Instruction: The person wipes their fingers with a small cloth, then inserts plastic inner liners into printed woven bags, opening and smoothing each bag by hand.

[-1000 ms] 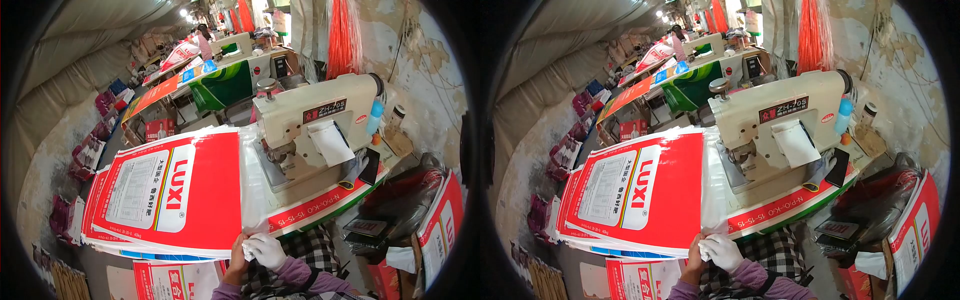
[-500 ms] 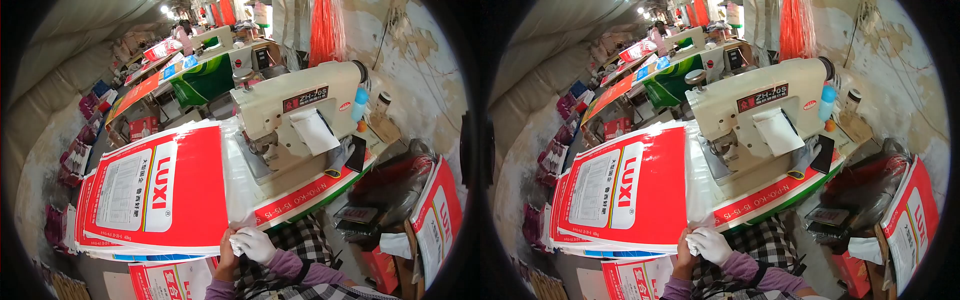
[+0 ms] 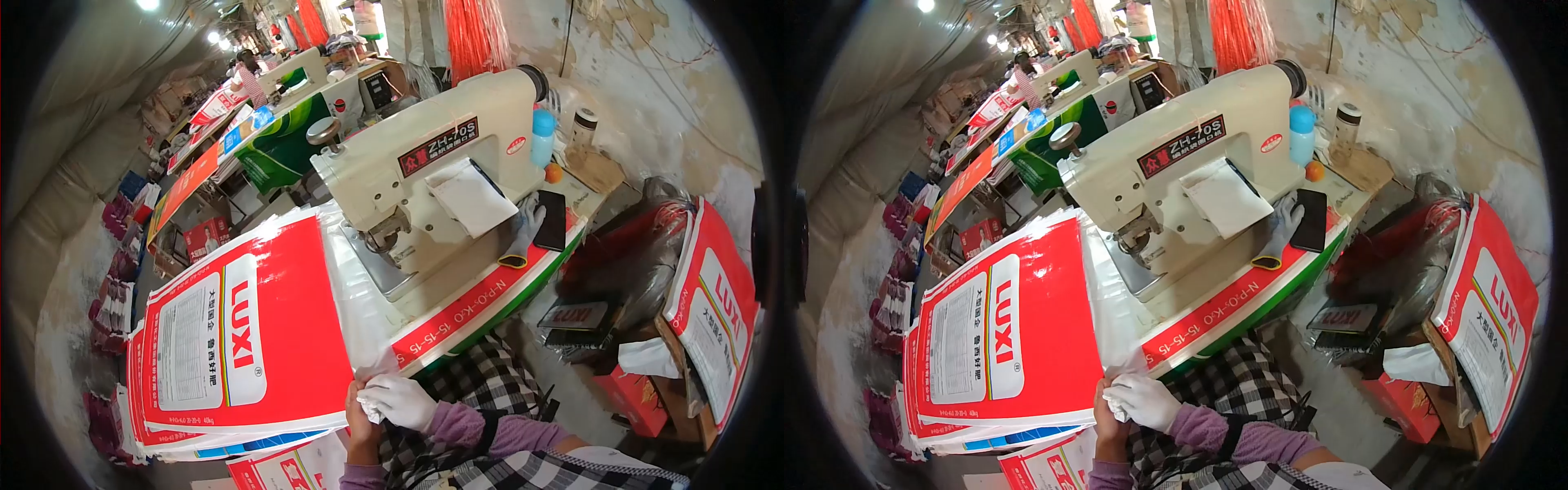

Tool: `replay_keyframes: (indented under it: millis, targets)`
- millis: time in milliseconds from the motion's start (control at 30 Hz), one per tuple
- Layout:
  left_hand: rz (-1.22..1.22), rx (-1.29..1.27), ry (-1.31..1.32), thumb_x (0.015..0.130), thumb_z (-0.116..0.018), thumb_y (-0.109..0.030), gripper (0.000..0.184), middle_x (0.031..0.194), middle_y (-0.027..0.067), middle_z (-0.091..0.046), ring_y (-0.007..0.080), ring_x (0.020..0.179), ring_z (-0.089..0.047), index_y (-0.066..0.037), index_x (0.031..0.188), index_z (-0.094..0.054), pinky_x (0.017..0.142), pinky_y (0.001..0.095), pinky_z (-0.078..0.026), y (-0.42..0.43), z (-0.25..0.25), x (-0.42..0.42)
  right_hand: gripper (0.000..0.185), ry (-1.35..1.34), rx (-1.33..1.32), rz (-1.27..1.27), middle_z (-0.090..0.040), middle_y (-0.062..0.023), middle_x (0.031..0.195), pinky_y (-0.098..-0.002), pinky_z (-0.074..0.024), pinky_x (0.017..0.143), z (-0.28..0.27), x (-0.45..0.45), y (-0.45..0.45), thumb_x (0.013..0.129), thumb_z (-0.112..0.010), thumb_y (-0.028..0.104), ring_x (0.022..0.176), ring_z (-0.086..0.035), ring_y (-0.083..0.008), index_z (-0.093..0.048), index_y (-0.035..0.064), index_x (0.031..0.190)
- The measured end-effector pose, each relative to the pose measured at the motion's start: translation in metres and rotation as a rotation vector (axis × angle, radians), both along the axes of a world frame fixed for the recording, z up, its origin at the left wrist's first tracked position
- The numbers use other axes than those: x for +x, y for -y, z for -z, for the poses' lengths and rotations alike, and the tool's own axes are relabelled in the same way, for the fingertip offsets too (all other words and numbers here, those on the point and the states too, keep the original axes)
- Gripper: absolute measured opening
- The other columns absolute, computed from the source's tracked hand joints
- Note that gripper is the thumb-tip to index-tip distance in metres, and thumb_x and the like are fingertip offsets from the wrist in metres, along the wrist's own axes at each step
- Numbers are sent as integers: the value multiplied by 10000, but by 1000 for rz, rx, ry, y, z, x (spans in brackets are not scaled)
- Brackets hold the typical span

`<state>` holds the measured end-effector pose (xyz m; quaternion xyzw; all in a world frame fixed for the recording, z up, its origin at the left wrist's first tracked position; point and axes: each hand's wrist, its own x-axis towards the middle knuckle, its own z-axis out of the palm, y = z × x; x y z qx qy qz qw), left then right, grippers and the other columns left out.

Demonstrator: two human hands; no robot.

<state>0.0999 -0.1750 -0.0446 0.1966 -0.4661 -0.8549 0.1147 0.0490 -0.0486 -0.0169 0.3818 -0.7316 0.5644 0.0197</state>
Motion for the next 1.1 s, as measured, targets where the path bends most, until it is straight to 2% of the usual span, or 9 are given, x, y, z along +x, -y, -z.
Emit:
replay_keyframes:
  millis: [433,533,600,633,667,733,833,900,1100]
  targets:
    - [91,44,-134,1026,-413,-278,228,994,72,-617,165,913,-612,-91,949,-520,842,334,-504,10,10,1,235,-18,11,8,-638,-77,1000,-375,-521,810,-1,-2,1,846,-586,81,926,-636,-286,-683,107,1058]
    - [64,-26,36,1037,-387,-314,323,1077,94,-640,191,1001,-632,-61,1125,-568,879,350,-513,9,8,0,202,-64,-61,23,-657,-100,982,-363,-534,779,-7,-5,1,837,-614,55,879,-655,-291,-705,83,1015]
    - [76,98,-8,1039,-398,-291,317,1083,93,-645,199,1008,-636,-50,1145,-574,888,355,-513,12,2,0,203,-54,-54,38,-651,-101,944,-363,-520,795,-5,-5,5,828,-602,72,879,-638,-286,-692,63,1010]
    - [28,143,66,1039,-410,-287,282,1077,96,-644,199,1000,-630,-64,1074,-580,897,348,-506,8,-7,1,200,59,-90,28,-660,-104,947,-358,-521,796,-8,-3,5,823,-619,55,879,-644,-288,-697,57,1006]
    - [50,172,-26,1040,-416,-292,269,1095,104,-629,200,994,-611,-84,930,-548,901,351,-501,14,-1,4,198,166,-121,24,-668,-107,949,-352,-522,797,-13,-2,4,817,-636,39,878,-650,-291,-703,52,1003]
    - [53,250,-78,1051,-398,-295,313,1080,71,-560,204,1030,-537,-111,805,-459,939,368,-450,8,-24,3,204,261,-217,-12,-672,-103,932,-318,-516,793,-20,-3,4,811,-690,6,883,-658,-259,-717,39,1011]
    - [49,498,-255,1047,-400,-294,327,1014,47,-506,218,1055,-478,-134,762,-422,993,381,-393,7,-38,6,204,302,-238,-63,-675,-90,945,-304,-512,792,-26,-4,2,830,-681,6,891,-654,-213,-719,35,1028]
    - [60,565,-303,1043,-406,-293,327,971,40,-477,217,1042,-466,-141,754,-422,992,379,-383,11,-36,7,198,555,-297,-110,-679,-77,970,-290,-506,807,-23,-4,0,840,-660,-13,916,-643,-171,-715,21,1028]
    - [88,773,-422,1021,-405,-246,290,881,34,-435,234,983,-467,-147,748,-402,984,414,-384,18,-17,7,205,655,-331,-222,-667,-69,1026,-281,-495,864,-9,-7,-2,861,-600,-27,953,-632,-148,-681,-14,1049]
